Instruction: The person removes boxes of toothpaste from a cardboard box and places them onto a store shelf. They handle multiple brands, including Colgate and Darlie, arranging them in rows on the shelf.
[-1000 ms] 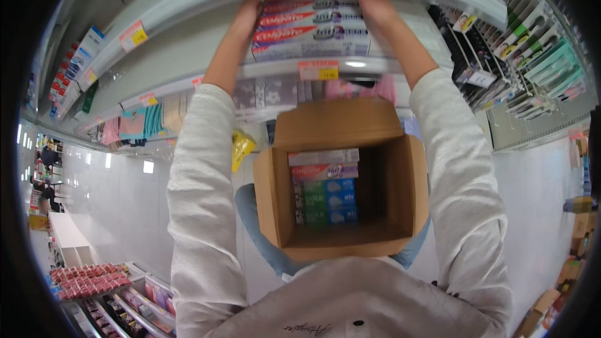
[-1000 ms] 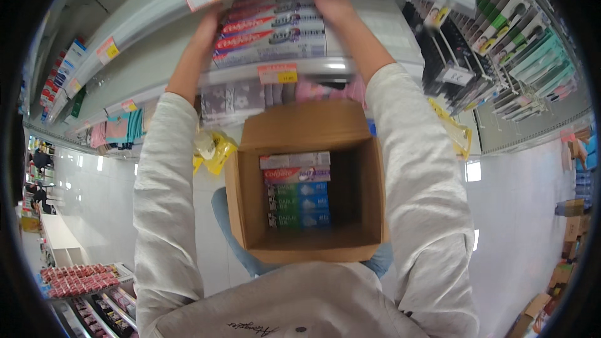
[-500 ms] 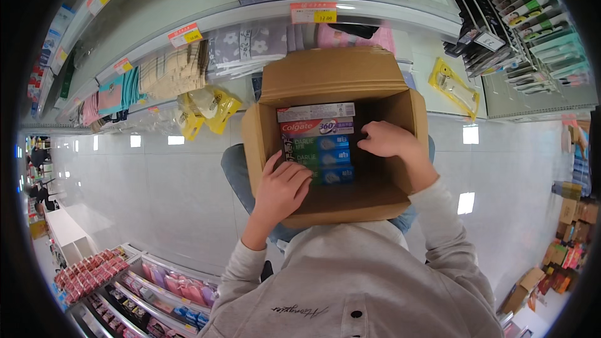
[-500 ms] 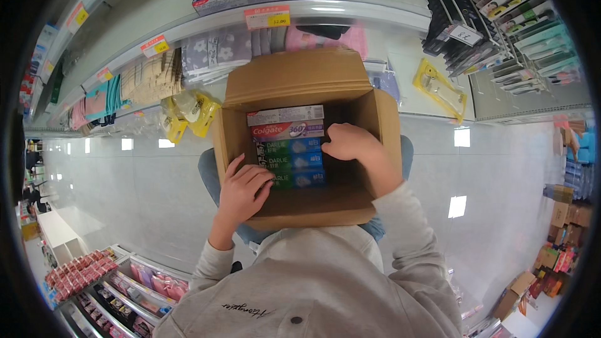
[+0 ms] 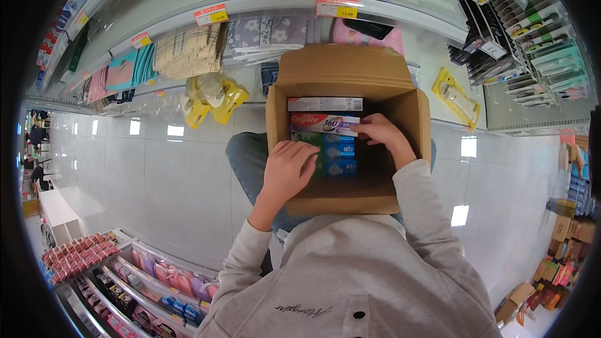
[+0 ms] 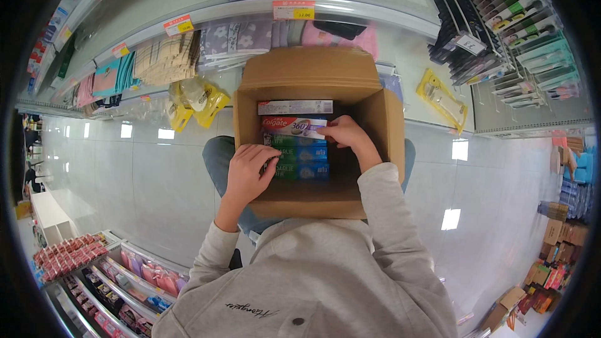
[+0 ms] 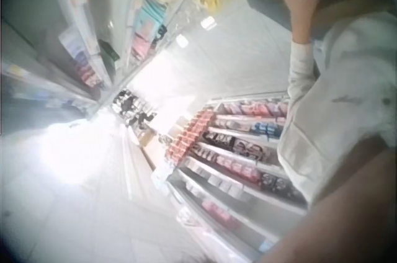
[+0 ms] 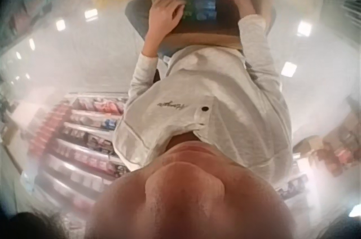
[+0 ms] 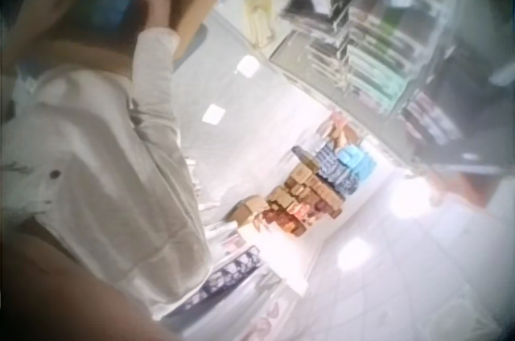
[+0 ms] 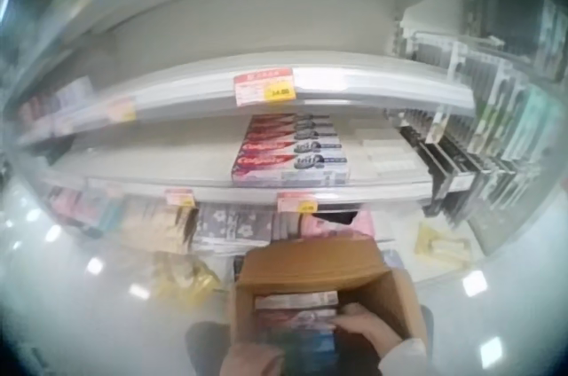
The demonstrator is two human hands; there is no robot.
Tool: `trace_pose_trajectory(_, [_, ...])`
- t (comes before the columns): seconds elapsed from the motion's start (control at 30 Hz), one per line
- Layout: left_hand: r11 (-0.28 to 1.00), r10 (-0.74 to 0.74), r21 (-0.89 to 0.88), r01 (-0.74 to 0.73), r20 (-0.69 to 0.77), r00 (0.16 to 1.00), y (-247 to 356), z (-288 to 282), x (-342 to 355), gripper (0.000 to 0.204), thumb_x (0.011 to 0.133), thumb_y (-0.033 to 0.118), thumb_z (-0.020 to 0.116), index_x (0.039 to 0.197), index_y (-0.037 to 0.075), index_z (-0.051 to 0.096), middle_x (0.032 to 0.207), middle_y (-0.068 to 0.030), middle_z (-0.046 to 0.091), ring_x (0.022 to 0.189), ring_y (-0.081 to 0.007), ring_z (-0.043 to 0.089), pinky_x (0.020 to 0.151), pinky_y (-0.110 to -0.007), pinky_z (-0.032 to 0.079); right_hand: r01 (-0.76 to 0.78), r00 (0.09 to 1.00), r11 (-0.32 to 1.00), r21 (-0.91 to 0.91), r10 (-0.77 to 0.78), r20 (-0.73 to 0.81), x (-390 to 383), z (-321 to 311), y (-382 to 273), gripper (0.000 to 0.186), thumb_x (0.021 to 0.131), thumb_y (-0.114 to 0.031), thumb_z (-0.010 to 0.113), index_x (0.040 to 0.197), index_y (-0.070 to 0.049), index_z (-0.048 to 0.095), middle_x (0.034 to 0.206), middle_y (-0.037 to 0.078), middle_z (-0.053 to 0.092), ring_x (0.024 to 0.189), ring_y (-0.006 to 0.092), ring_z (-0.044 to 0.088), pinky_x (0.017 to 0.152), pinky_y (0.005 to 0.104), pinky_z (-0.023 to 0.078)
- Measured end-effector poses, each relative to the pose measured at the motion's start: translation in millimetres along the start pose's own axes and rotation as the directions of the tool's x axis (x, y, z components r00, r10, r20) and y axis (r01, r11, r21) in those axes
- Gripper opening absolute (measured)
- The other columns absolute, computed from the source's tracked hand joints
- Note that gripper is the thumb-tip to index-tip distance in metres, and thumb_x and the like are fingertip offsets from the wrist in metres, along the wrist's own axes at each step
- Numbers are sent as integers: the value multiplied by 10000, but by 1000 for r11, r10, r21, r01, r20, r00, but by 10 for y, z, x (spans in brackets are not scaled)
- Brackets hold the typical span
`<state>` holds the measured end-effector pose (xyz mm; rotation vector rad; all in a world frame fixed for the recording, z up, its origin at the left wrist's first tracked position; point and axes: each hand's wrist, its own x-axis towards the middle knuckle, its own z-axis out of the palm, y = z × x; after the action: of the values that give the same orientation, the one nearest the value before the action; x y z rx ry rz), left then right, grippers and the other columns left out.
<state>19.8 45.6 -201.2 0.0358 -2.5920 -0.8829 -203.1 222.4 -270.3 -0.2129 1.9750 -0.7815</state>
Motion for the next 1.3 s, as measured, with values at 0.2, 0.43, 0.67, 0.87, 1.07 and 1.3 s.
trace_pose_trajectory(0.2, [1000,-15,-2,15,23,1000,23,-25,-24,246,814,47,701,1055,71,659,1034,-68,683,947,-300,644,888,-392,493,220,912,928,-299,-304,-274,-929,25,-88,385,835,-242,798,1030,66,672,859,97,717,834,161,682,754,306,531])
trace_pose_trajectory(0.43, [994,-92,-59,89,-52,994,164,-138,68,732,718,107,857,1363,72,511,1530,-182,398,1396,-392,400,1144,-469,354,465,883,760,454,-434,-178,-1461,-222,158,403,932,6,669,1318,31,556,1114,36,654,1025,109,610,910,281,505])
trace_pose_trajectory(0.67, [739,-529,-589,327,-207,823,62,-381,625,632,775,34,844,1327,34,537,1328,-173,579,1228,-261,589,913,-364,544,641,761,587,495,-573,-305,-1426,-356,-193,449,929,37,654,1357,33,519,1160,47,643,1085,123,591,947,279,477])
trace_pose_trajectory(0.87, [769,-368,-640,11,-429,825,-84,-503,1262,479,866,-71,712,1312,-22,546,1241,-113,622,1142,-190,625,893,-285,561,797,599,407,446,-435,-672,-1152,-566,-901,306,948,-42,662,1244,8,601,1066,67,694,958,122,655,789,270,574])
trace_pose_trajectory(1.07, [823,-44,-488,-293,-567,822,-256,-770,2232,425,935,-32,628,1352,-39,547,1298,-129,599,1239,-219,575,1037,-328,481,898,396,400,184,-551,-734,-935,-1156,-1856,399,938,-124,655,1292,54,608,1037,107,714,947,147,662,776,295,556])
trace_pose_trajectory(1.3, [948,-144,-320,-8,-447,883,-856,-929,2909,434,1021,243,552,1349,-43,560,1222,-224,653,1183,-234,616,982,-339,478,736,252,599,-315,-675,-694,-262,-1393,-2256,609,930,-335,622,1360,87,531,1102,306,685,1007,388,685,858,444,531])
